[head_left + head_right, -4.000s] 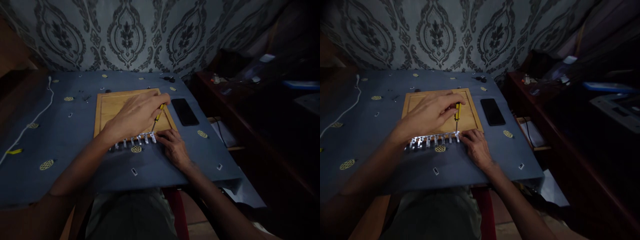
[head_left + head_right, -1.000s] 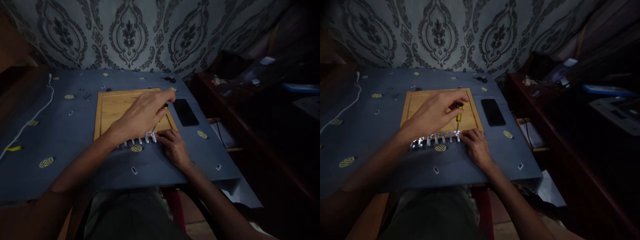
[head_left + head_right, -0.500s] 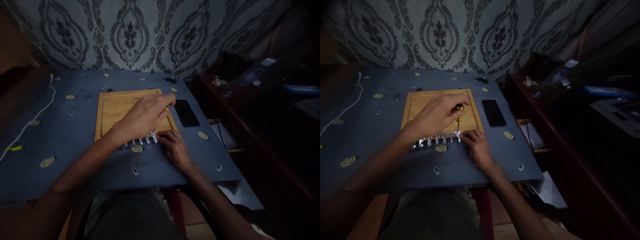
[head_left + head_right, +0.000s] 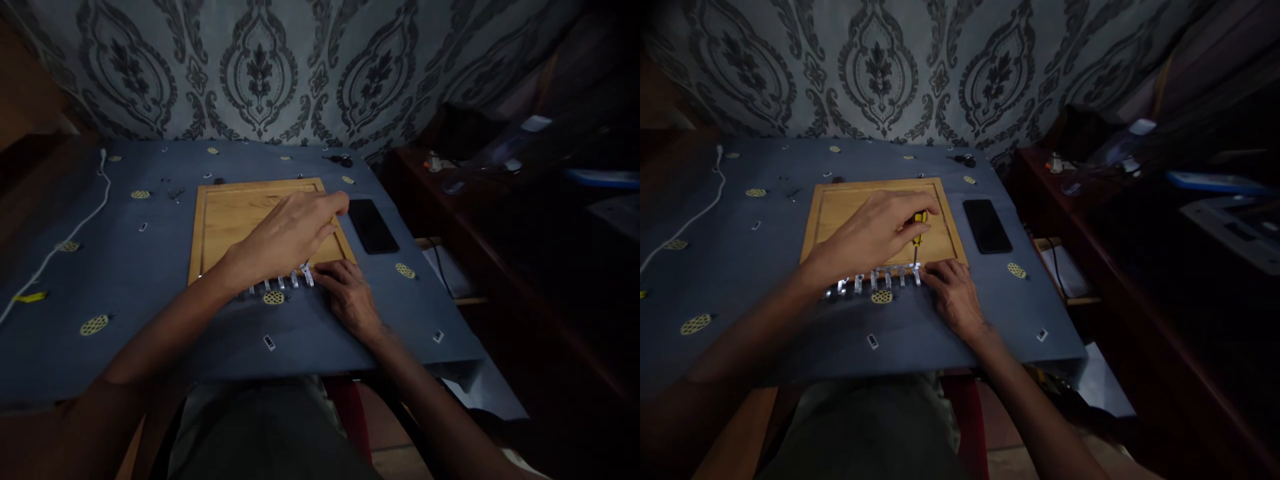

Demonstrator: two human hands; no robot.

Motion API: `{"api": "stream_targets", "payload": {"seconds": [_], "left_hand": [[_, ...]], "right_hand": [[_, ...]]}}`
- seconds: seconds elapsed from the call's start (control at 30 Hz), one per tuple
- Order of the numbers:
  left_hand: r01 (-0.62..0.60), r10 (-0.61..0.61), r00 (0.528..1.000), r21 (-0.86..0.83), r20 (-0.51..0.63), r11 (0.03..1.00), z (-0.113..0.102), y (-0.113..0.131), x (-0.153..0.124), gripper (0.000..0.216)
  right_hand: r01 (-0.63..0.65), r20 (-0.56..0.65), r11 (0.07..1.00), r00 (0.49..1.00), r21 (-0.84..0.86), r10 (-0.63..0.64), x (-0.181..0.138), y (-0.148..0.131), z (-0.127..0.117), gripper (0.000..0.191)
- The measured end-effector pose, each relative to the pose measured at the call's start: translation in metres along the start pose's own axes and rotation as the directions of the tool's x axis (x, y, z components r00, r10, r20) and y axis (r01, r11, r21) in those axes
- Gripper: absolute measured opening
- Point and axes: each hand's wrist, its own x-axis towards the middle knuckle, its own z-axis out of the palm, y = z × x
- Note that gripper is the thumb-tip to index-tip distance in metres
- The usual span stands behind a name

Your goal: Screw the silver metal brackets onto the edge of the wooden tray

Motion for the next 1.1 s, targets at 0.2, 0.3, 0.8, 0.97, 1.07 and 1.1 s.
{"api": "stream_targets", "payload": {"seconds": [0.2, 0.3, 0.8, 0.97, 1.07, 1.1], "left_hand": [[-0.014, 0.015, 0.999, -0.018, 0.043, 1.0, -0.0016, 0.0024, -0.0014, 0.02], [-0.008, 0.005, 0.997, 0.042, 0.071, 0.999, 0.001, 0.0009, -0.0011, 0.012], [0.011, -0.021, 0.997, 0.134, 0.074, 0.991, 0.0032, -0.0022, -0.0029, 0.019], [0.004, -0.016, 0.998, 0.209, 0.058, 0.978, 0.0033, -0.0015, -0.0033, 0.015], [-0.009, -0.002, 0.998, 0.167, 0.061, 0.986, 0.0018, -0.0021, -0.0031, 0.015], [-0.006, -0.003, 0.998, 0.152, 0.059, 0.988, 0.0014, -0.0023, -0.0032, 0.018]], "right_hand": [[-0.004, -0.011, 1.0, 1.0, -0.013, 0.004, -0.0002, 0.0002, 0.0002, 0.048], [-0.02, 0.002, 1.0, 1.0, -0.023, 0.02, -0.0004, 0.0003, 0.0006, 0.05], [-0.013, 0.001, 0.999, 1.0, -0.03, 0.013, 0.0002, -0.0006, -0.0008, 0.047], [-0.039, 0.02, 0.999, 0.999, -0.032, 0.04, -0.0002, -0.0009, -0.0006, 0.054], [-0.026, 0.009, 0.999, 1.0, -0.03, 0.027, -0.0003, -0.0008, -0.0002, 0.053], [-0.02, 0.006, 0.999, 1.0, -0.031, 0.021, -0.0002, -0.0007, 0.0, 0.053]]}}
